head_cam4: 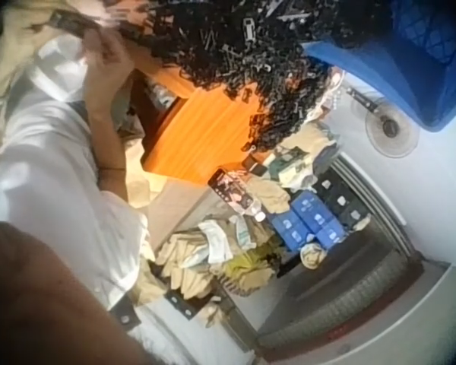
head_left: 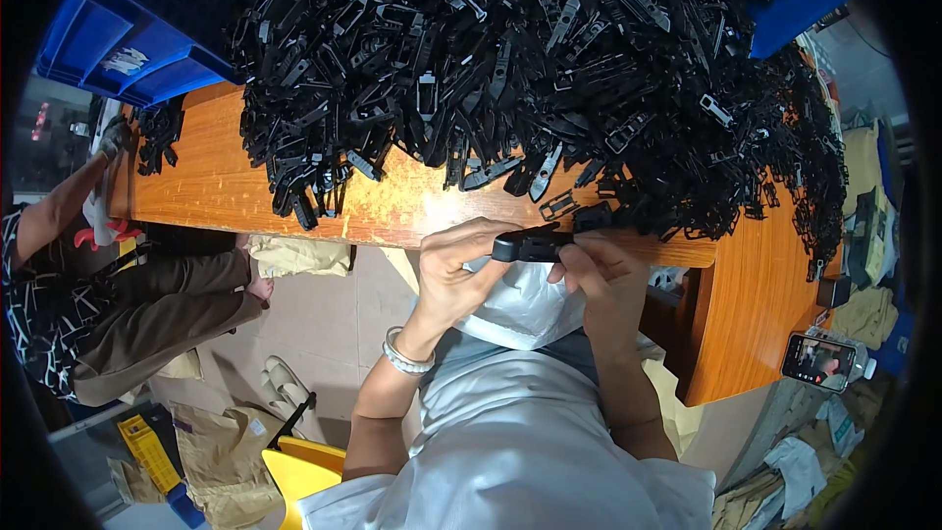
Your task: Inspecting and sorting a large pile of black garment zippers on a production workbench.
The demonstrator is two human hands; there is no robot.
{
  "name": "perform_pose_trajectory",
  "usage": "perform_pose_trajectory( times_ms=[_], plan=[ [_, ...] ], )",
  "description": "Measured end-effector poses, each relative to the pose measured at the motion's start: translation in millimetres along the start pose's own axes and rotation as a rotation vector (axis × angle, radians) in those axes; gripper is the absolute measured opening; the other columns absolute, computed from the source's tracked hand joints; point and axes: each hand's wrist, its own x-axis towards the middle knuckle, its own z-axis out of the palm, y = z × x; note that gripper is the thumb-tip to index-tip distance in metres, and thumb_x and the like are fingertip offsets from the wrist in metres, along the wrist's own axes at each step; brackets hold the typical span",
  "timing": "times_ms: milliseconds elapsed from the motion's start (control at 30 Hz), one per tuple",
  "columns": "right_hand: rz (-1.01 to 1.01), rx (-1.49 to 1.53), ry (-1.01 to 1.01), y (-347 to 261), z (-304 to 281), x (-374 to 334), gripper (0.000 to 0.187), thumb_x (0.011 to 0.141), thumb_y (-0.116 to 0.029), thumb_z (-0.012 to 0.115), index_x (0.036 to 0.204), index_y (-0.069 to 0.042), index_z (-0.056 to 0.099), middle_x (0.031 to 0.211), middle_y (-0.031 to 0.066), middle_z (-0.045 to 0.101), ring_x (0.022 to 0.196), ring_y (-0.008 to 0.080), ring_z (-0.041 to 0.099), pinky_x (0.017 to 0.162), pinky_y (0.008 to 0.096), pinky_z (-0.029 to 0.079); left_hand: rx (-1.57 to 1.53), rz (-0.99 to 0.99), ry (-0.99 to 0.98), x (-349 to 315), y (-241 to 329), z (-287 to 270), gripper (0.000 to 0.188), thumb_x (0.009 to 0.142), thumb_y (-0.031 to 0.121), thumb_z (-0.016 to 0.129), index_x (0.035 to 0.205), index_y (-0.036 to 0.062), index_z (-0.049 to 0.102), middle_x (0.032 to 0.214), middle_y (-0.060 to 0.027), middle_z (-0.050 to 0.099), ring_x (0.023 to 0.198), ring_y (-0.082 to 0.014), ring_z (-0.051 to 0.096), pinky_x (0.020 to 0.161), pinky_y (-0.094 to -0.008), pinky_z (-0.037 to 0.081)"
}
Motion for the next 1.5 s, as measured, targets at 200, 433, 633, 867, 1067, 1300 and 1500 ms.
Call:
perform_pose_trajectory(
  times_ms=[200, 433, 633, 867, 1067, 1300, 1500],
  plan=[
    [-0.268, -0.308, -0.073, 14.6, -11.7, 3.5, 0.013, 0.068, 0.005, 0.064, 0.08, 0.007, 0.06, 0.074, 0.0048, 0.055, 0.062, 0.008, 0.051, 0.056, 0.0185, 0.037, -0.302, -0.435, -0.153, 3.3, 9.6, 0.0, 0.013, 0.072, 0.0, 0.068, 0.085, -0.0012, 0.065, 0.072, -0.0037, 0.064, 0.061, -0.0049, 0.055, 0.056, -0.0203, 0.044],
    [-0.123, -0.034, -0.079, 6.4, -3.5, -0.2, 0.023, 0.065, 0.01, 0.062, 0.088, 0.007, 0.06, 0.089, 0.0069, 0.054, 0.074, 0.0097, 0.054, 0.059, 0.0199, 0.04, -0.444, -0.411, -0.138, 4.1, 11.1, 4.6, 0.013, 0.072, 0.004, 0.069, 0.081, -0.003, 0.062, 0.077, -0.0037, 0.056, 0.067, -0.0084, 0.049, 0.06, -0.021, 0.037],
    [-0.162, 0.057, -0.078, 8.5, -12.9, 3.4, 0.02, 0.071, 0.008, 0.057, 0.091, 0.009, 0.057, 0.085, 0.0098, 0.055, 0.062, 0.0121, 0.055, 0.055, 0.0211, 0.042, -0.145, 0.063, -0.46, 45.0, 9.8, -12.0, 0.023, 0.078, 0.021, 0.064, 0.073, -0.0021, 0.06, 0.077, -0.0089, 0.059, 0.069, -0.0159, 0.054, 0.061, -0.0278, 0.043],
    [-0.176, 0.113, -0.045, 4.4, -23.6, -0.1, 0.017, 0.076, 0.004, 0.054, 0.092, 0.009, 0.057, 0.079, 0.0115, 0.057, 0.055, 0.0107, 0.052, 0.048, 0.0198, 0.038, 1.409, 0.664, -0.004, 199.7, 11.5, -45.7, 0.016, 0.067, 0.002, 0.055, 0.081, 0.0014, 0.062, 0.087, -0.0155, 0.053, 0.083, -0.0267, 0.055, 0.065, -0.0338, 0.05],
    [-0.113, 0.101, -0.006, 9.2, -29.7, -2.5, 0.017, 0.074, 0.005, 0.058, 0.091, 0.008, 0.058, 0.073, 0.0093, 0.06, 0.058, 0.0068, 0.053, 0.048, 0.0173, 0.036, 1.312, 0.757, -0.045, 212.2, 20.4, -63.5, 0.012, 0.07, 0.005, 0.057, 0.081, 0.0, 0.058, 0.09, -0.0135, 0.053, 0.078, -0.0266, 0.058, 0.06, -0.0343, 0.05],
    [-0.159, 0.127, -0.054, 5.7, -25.1, 4.7, 0.019, 0.074, 0.004, 0.052, 0.091, 0.01, 0.057, 0.082, 0.0145, 0.057, 0.057, 0.0134, 0.057, 0.051, 0.022, 0.044, -0.202, 0.052, 0.04, 115.8, 38.7, -40.5, 0.039, 0.076, -0.003, 0.062, 0.108, 0.0012, 0.041, 0.084, -0.0146, 0.062, 0.059, -0.0147, 0.059, 0.052, -0.0227, 0.051],
    [-0.222, 0.02, -0.128, -5.3, -19.8, 6.2, 0.021, 0.072, 0.007, 0.054, 0.092, 0.01, 0.058, 0.085, 0.0119, 0.056, 0.06, 0.014, 0.058, 0.057, 0.0223, 0.046, 0.074, -0.24, -0.502, 47.6, 37.7, -33.9, 0.046, 0.074, -0.008, 0.052, 0.119, -0.0008, 0.049, 0.116, -0.0174, 0.055, 0.089, -0.0224, 0.064, 0.064, -0.0269, 0.053]
  ],
)
